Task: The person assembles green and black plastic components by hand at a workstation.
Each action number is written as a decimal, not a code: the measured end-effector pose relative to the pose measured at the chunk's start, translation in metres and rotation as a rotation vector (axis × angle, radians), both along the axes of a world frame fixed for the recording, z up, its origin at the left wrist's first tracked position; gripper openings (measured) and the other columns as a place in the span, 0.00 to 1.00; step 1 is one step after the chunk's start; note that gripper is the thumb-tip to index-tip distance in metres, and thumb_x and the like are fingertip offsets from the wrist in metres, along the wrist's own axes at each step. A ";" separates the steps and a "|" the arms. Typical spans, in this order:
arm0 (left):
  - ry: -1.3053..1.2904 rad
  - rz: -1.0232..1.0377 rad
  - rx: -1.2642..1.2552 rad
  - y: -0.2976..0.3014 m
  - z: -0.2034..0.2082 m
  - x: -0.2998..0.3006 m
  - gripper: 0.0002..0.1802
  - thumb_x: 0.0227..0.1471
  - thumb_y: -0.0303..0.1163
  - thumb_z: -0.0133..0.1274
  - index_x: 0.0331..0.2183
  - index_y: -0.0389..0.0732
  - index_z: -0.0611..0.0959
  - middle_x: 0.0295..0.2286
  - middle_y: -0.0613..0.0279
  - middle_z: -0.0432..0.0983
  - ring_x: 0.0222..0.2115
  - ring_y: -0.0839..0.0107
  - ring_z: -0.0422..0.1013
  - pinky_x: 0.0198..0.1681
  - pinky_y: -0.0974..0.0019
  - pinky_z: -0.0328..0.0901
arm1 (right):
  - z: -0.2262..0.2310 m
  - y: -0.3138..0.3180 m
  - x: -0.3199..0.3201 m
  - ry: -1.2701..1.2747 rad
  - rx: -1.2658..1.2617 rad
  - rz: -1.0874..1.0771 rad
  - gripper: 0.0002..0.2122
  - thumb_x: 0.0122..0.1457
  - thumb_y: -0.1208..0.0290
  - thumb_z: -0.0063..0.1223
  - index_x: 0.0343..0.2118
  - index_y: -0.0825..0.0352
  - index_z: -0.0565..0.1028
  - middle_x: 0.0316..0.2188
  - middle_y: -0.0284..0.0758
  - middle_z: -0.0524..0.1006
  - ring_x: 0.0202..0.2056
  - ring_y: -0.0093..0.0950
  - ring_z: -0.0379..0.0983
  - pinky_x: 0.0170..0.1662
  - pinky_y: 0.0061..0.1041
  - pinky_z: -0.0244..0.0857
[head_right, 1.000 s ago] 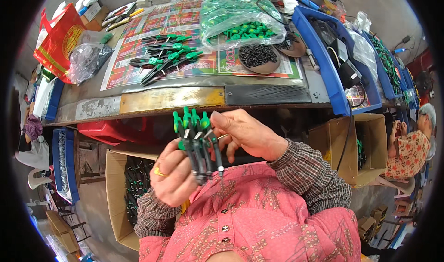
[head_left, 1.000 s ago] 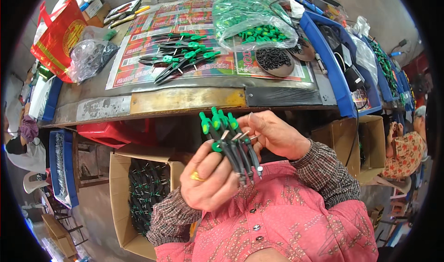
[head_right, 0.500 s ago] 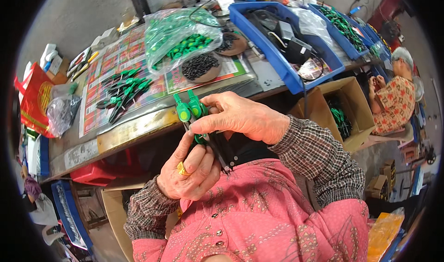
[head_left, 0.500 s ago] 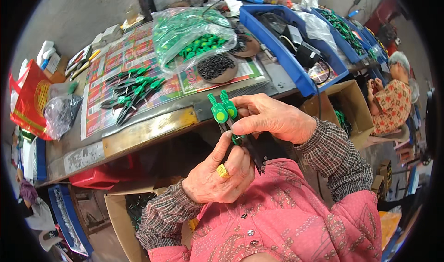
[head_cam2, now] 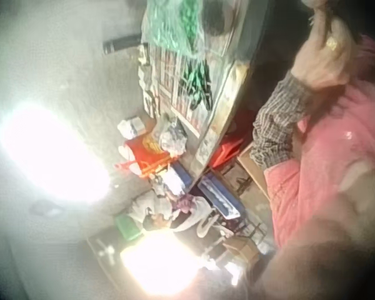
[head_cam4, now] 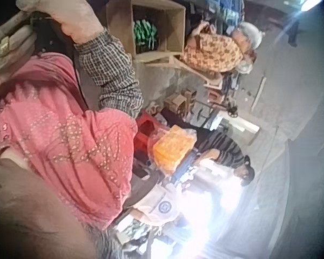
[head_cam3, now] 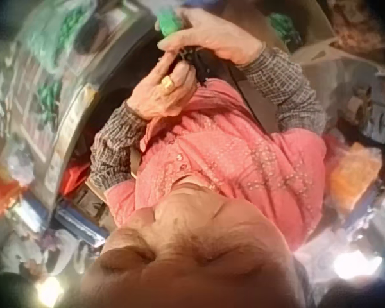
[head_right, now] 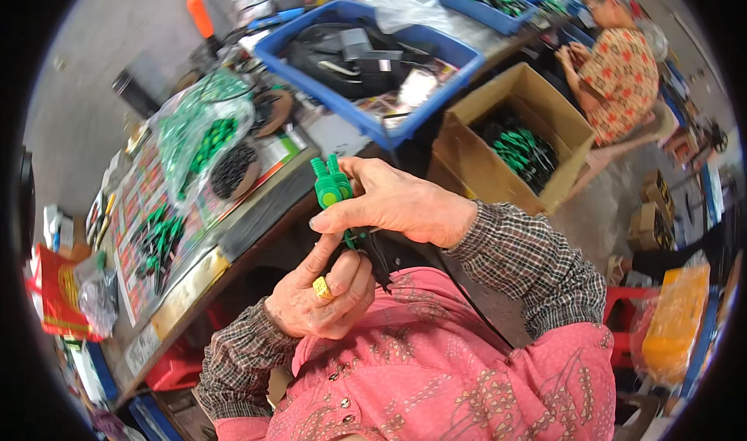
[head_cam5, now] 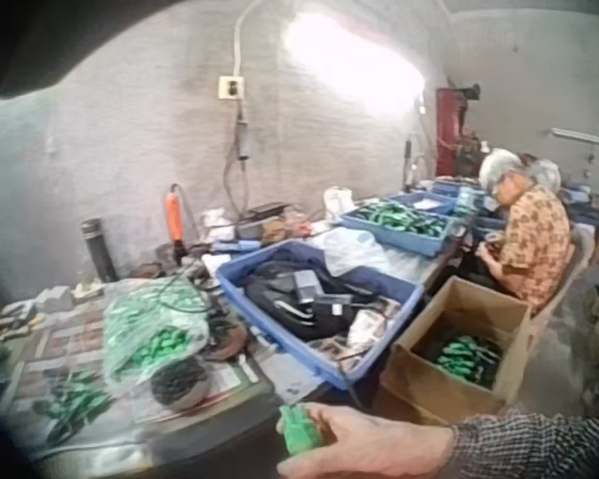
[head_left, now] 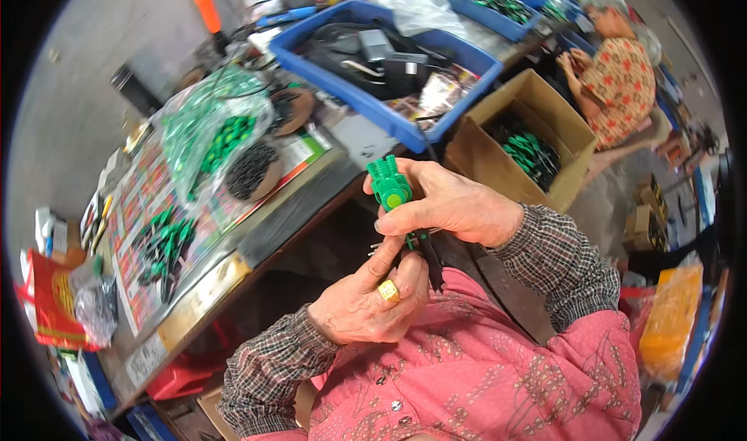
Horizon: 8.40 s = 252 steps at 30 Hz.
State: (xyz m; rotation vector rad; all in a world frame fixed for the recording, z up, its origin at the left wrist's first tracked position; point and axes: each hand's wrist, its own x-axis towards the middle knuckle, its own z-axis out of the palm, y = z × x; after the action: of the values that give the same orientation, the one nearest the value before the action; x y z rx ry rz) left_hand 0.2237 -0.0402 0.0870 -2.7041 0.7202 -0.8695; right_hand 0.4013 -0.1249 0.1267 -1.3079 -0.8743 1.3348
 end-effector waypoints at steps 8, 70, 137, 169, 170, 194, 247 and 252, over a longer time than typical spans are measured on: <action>-0.077 -0.040 -0.117 -0.040 0.005 0.089 0.07 0.41 0.27 0.57 0.28 0.39 0.84 0.37 0.61 0.75 0.48 0.65 0.70 0.54 0.41 0.65 | -0.001 -0.064 0.078 -0.069 0.115 -0.300 0.22 0.49 0.71 0.63 0.46 0.69 0.69 0.37 0.30 0.72 0.39 0.18 0.69 0.45 0.19 0.64; 0.220 0.307 -0.519 0.026 -0.041 0.116 0.16 0.44 0.13 0.49 0.39 0.30 0.81 0.37 0.41 0.76 0.36 0.49 0.76 0.39 0.58 0.71 | -0.260 -0.155 0.299 -1.223 -0.986 0.002 0.27 0.49 0.53 0.64 0.44 0.70 0.70 0.46 0.48 0.67 0.50 0.44 0.63 0.46 0.44 0.64; -0.254 0.779 -0.705 0.061 -0.075 -0.129 0.21 0.34 0.16 0.55 0.37 0.34 0.81 0.29 0.56 0.76 0.26 0.62 0.75 0.29 0.63 0.71 | -0.146 -0.130 0.322 -1.328 -0.800 -0.669 0.10 0.47 0.74 0.60 0.24 0.74 0.69 0.21 0.47 0.73 0.20 0.40 0.75 0.24 0.37 0.69; -0.712 1.200 -1.277 0.066 -0.078 -0.267 0.13 0.51 0.15 0.51 0.38 0.35 0.84 0.29 0.58 0.78 0.24 0.78 0.73 0.27 0.76 0.69 | -0.077 0.365 -0.312 -1.289 0.959 0.610 0.13 0.48 0.64 0.62 0.32 0.67 0.77 0.31 0.40 0.73 0.34 0.41 0.73 0.36 0.40 0.66; -0.720 1.204 -1.294 0.067 -0.079 -0.269 0.13 0.51 0.15 0.51 0.38 0.35 0.84 0.29 0.58 0.78 0.24 0.78 0.73 0.27 0.76 0.69 | -0.078 0.367 -0.318 -1.322 0.936 0.603 0.14 0.47 0.62 0.63 0.32 0.67 0.76 0.31 0.40 0.73 0.34 0.42 0.73 0.37 0.40 0.67; -1.122 0.482 -2.018 0.092 -0.068 -0.273 0.06 0.57 0.27 0.54 0.35 0.33 0.78 0.27 0.62 0.77 0.25 0.78 0.72 0.29 0.75 0.68 | -0.034 0.230 -0.279 -0.929 0.730 0.820 0.15 0.52 0.63 0.61 0.37 0.66 0.71 0.29 0.40 0.72 0.32 0.42 0.73 0.33 0.38 0.65; -1.015 0.321 -2.361 0.047 -0.101 -0.257 0.07 0.59 0.28 0.51 0.38 0.37 0.76 0.29 0.59 0.77 0.26 0.72 0.75 0.28 0.65 0.75 | -0.066 0.337 -0.269 -1.368 0.925 0.830 0.15 0.50 0.71 0.60 0.42 0.65 0.76 0.35 0.37 0.73 0.38 0.41 0.73 0.39 0.38 0.67; -1.030 0.370 -2.351 0.048 -0.095 -0.259 0.07 0.58 0.29 0.52 0.38 0.38 0.77 0.29 0.61 0.76 0.28 0.73 0.75 0.28 0.65 0.75 | -0.064 0.335 -0.267 -1.370 0.940 0.908 0.13 0.49 0.74 0.58 0.40 0.65 0.76 0.35 0.41 0.73 0.38 0.43 0.72 0.38 0.41 0.65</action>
State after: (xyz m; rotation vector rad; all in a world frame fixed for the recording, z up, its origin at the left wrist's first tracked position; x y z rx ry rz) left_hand -0.0356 0.0078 -0.0082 0.5962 0.8162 1.4366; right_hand 0.1339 0.2102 0.0624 -0.8789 -2.8231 0.1728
